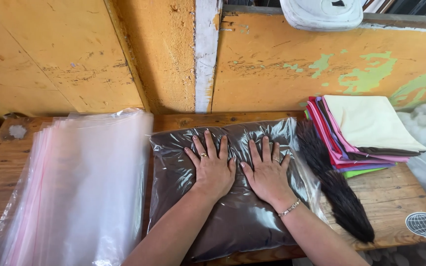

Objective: Folding a brown fabric cushion cover and inserting it into a clear plastic bag for packaging.

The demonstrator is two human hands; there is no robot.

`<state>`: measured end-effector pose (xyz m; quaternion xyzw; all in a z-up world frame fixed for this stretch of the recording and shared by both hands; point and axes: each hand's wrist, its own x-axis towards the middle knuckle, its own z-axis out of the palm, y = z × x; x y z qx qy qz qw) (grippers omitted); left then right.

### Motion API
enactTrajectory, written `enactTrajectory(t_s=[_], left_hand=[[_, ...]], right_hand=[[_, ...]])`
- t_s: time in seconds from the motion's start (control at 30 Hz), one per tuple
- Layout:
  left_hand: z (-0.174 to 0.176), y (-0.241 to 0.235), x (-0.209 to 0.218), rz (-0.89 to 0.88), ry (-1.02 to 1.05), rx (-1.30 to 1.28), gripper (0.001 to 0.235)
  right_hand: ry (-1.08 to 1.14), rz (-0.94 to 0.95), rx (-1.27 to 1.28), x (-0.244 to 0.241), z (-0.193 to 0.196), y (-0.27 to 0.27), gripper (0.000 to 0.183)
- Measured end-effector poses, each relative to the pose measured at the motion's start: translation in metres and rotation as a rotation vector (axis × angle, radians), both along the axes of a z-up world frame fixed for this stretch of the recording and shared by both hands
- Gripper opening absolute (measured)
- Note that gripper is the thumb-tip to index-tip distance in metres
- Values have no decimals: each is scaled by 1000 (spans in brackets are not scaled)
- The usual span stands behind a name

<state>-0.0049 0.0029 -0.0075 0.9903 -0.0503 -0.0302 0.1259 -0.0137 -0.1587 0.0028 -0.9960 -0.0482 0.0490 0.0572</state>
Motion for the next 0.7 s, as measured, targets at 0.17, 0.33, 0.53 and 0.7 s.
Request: enactTrajectory(t_s=[0.17,0.33,0.53,0.7], left_hand=[[-16,3,-1,2,-249,-93,76],[-7,2,0,-38,-233,-60,68],[10,0,-2,-52,-30,30,64],[31,0,-10,-47,89,46,63]], right_hand=[[81,-2,6,18,-12,-16,76],[232,47,-110,25,55,-26,74],[65,169,-81,7,77,21,68],[12,143,-19,16,19,23,64]])
